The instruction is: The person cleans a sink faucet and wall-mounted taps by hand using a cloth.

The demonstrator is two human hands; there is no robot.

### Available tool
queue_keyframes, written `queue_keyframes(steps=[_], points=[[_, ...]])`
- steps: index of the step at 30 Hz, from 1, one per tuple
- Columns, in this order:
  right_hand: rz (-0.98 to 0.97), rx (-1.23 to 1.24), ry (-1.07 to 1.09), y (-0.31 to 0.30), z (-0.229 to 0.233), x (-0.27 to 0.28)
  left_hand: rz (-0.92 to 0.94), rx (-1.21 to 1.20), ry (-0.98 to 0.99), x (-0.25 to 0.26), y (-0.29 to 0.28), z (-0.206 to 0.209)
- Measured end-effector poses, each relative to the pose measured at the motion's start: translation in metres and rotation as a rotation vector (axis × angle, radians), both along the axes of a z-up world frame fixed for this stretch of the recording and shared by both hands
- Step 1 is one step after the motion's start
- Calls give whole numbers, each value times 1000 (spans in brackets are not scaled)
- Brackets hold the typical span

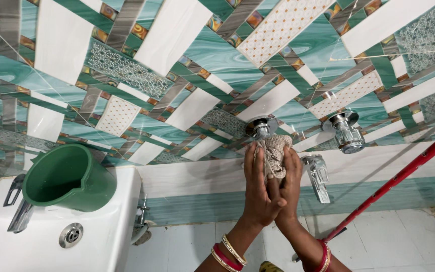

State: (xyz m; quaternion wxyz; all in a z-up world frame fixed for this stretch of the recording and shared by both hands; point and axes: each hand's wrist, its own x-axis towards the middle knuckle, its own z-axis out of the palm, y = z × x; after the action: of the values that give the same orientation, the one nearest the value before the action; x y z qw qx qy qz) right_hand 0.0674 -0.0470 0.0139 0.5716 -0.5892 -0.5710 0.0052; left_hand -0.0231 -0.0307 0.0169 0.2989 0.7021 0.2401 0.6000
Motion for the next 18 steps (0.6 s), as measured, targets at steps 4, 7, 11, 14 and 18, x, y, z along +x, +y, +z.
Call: queue_keyframes(steps=[4, 7, 11, 14, 18], points=[[28, 11, 16, -13, -27, -4, -81, -81, -66, -1, -11, -28], [51, -19, 47, -20, -42, -7, -87, -157, -88, -2, -16, -46], [164, -85, 141, -35, -47, -10, -117, -296, -68, -4, -28, -61], [134, -62, 93, -42, -32, -13, -121, -269, -95, -5, -34, -49], [63, 56, -9, -37, -6, -11, -27, -78, -80, -4, -32, -17]])
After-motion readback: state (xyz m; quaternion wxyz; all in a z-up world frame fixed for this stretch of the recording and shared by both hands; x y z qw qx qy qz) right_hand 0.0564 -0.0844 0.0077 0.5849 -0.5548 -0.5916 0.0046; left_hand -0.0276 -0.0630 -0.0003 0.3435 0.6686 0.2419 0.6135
